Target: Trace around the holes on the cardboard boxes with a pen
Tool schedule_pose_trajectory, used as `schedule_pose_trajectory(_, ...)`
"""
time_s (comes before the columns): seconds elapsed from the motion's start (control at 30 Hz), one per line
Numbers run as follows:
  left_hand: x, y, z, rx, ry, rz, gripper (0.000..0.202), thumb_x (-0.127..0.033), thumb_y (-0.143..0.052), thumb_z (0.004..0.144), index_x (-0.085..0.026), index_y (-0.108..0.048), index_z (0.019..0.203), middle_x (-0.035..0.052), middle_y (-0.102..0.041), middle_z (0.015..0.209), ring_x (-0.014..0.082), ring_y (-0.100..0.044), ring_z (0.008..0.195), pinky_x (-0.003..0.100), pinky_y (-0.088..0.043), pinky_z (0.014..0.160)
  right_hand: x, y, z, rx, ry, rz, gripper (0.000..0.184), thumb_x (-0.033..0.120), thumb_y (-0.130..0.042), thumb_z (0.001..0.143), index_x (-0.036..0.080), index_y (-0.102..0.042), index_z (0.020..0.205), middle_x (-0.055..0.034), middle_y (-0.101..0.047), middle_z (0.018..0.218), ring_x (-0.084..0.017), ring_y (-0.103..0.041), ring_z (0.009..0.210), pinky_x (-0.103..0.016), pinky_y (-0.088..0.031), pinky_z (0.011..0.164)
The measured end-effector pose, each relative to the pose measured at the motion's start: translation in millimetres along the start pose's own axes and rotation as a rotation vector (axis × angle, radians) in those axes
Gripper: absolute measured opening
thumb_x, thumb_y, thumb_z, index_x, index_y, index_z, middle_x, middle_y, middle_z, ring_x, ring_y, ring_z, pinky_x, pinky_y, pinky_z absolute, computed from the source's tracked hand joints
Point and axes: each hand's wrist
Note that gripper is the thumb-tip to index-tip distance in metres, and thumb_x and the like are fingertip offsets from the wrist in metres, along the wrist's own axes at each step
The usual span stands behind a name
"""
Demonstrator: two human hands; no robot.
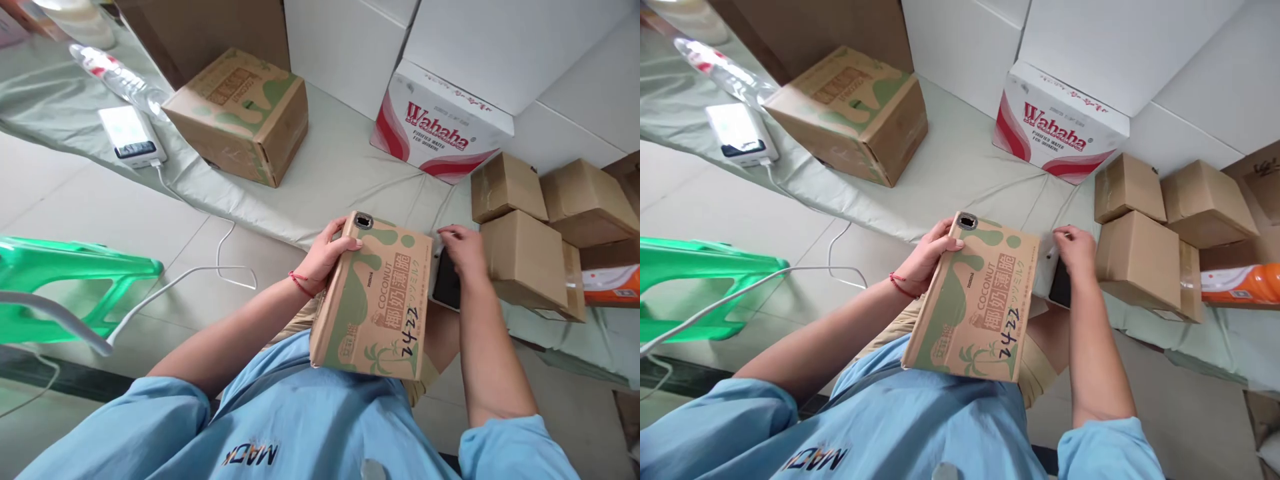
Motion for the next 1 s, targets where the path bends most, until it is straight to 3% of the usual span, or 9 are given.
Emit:
schedule_pose_trajectory(0.13, 0.7, -7.9, 15.0, -0.012, -0.07, 0.107, 0.071, -0.04, -0.082, 0.071, -0.023, -0.064, 0.138, 0.0075, -0.074, 0.127, 0.0289, -0.074, 0.102, 0.044, -0.064, 0.089, 32.9, 44.8, 7.0, 0.044, 0.074, 1.023, 0.022, 0.035, -0.075, 0.073, 0.027, -0.078, 0.093, 0.0001, -0.066, 0.074, -0.011, -0.047, 0.056, -0.022, -0.033, 0.044)
schedule_pose_trajectory(0.2, 2.1, -12.4, 27.2, -0.059, -0.137, 0.217, 0.067, -0.042, -0.08, 0.074, -0.023, -0.067, 0.136, 0.0092, -0.073, 0.133, 0.0324, -0.072, 0.115, 0.048, -0.061, 0.102, 64.2, 52.1, -1.4, 0.118, 0.171, 1.19, 0.024, 0.028, -0.082, 0.074, 0.033, -0.078, 0.097, 0.0006, -0.07, 0.083, -0.012, -0.053, 0.063, -0.024, -0.041, 0.045)
schedule_pose_trajectory(0.27, 2.8, -15.0, 38.2, -0.117, -0.207, 0.351, 0.061, -0.045, -0.077, 0.078, -0.024, -0.069, 0.135, 0.0101, -0.072, 0.137, 0.0357, -0.067, 0.129, 0.053, -0.055, 0.113, 97.5, 42.4, -12.7, 0.161, 0.238, 1.206, 0.021, 0.034, -0.088, 0.078, 0.037, -0.076, 0.095, 0.0011, -0.069, 0.082, -0.015, -0.056, 0.066, -0.027, -0.045, 0.047)
schedule_pose_trajectory(0.37, 0.8, -13.3, 45.3, -0.176, -0.285, 0.563, 0.058, -0.048, -0.075, 0.082, -0.022, -0.07, 0.133, 0.0127, -0.069, 0.145, 0.0386, -0.057, 0.143, 0.057, -0.043, 0.125, 136.0, 5.0, -24.7, 0.21, 0.297, 1.162, 0.039, 0.06, -0.09, 0.078, 0.031, -0.066, 0.081, 0.0058, -0.046, 0.06, -0.013, -0.043, 0.053, -0.025, -0.031, 0.041)
schedule_pose_trajectory(0.53, -6.3, -5.2, 36.4, -0.102, -0.28, 0.578, 0.072, -0.055, -0.072, 0.087, -0.019, -0.058, 0.148, 0.0174, -0.06, 0.158, 0.0369, -0.052, 0.151, 0.055, -0.037, 0.129, 154.3, -46.7, -33.8, 0.259, 0.204, 0.919, 0.058, 0.083, -0.065, 0.09, 0.025, -0.062, 0.081, 0.0102, -0.033, 0.047, -0.009, -0.026, 0.041, -0.025, -0.018, 0.04)
schedule_pose_trajectory(0.67, -8.9, -6.9, 41.8, -0.04, -0.326, 0.456, 0.082, -0.048, -0.08, 0.078, -0.021, -0.055, 0.15, 0.015, -0.053, 0.166, 0.0364, -0.046, 0.157, 0.051, -0.033, 0.132, 148.4, -50.8, -40.1, 0.277, 0.242, 0.795, 0.044, 0.069, -0.07, 0.094, 0.025, -0.064, 0.095, 0.0073, -0.055, 0.057, -0.008, -0.032, 0.042, -0.024, -0.021, 0.041)
schedule_pose_trajectory(0.77, -9.0, -10.6, 55.8, 0.062, -0.309, 0.31, 0.069, -0.043, -0.079, 0.075, -0.02, -0.06, 0.137, 0.0111, -0.069, 0.139, 0.0334, -0.062, 0.134, 0.047, -0.047, 0.118, 143.6, -48.6, -41.5, 0.283, 0.287, 0.766, 0.034, 0.051, -0.083, 0.087, 0.025, -0.067, 0.101, 0.0029, -0.071, 0.076, -0.007, -0.04, 0.047, -0.023, -0.029, 0.044)
schedule_pose_trajectory(0.87, -8.9, -11.6, 66.8, 0.145, -0.279, 0.232, 0.055, -0.042, -0.079, 0.073, -0.02, -0.061, 0.12, 0.0034, -0.07, 0.108, 0.0257, -0.066, 0.105, 0.039, -0.054, 0.099, 139.9, -48.4, -40.7, 0.238, 0.316, 0.738, 0.022, 0.036, -0.084, 0.085, 0.025, -0.068, 0.095, 0.0037, -0.068, 0.071, -0.009, -0.049, 0.053, -0.024, -0.035, 0.049)
schedule_pose_trajectory(1.0, -9.7, -9.3, 69.9, 0.166, -0.264, 0.222, 0.048, -0.041, -0.079, 0.073, -0.022, -0.058, 0.112, 0.0003, -0.065, 0.099, 0.0208, -0.06, 0.09, 0.034, -0.051, 0.086, 137.4, -46.9, -41.6, 0.25, 0.35, 0.661, 0.008, 0.02, -0.073, 0.087, 0.023, -0.067, 0.083, 0.0062, -0.057, 0.062, -0.009, -0.049, 0.054, -0.024, -0.036, 0.052)
Point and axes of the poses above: each hand's wrist, its own z-axis towards the middle knuckle, its own y-axis out of the back of the hand, x = y × z
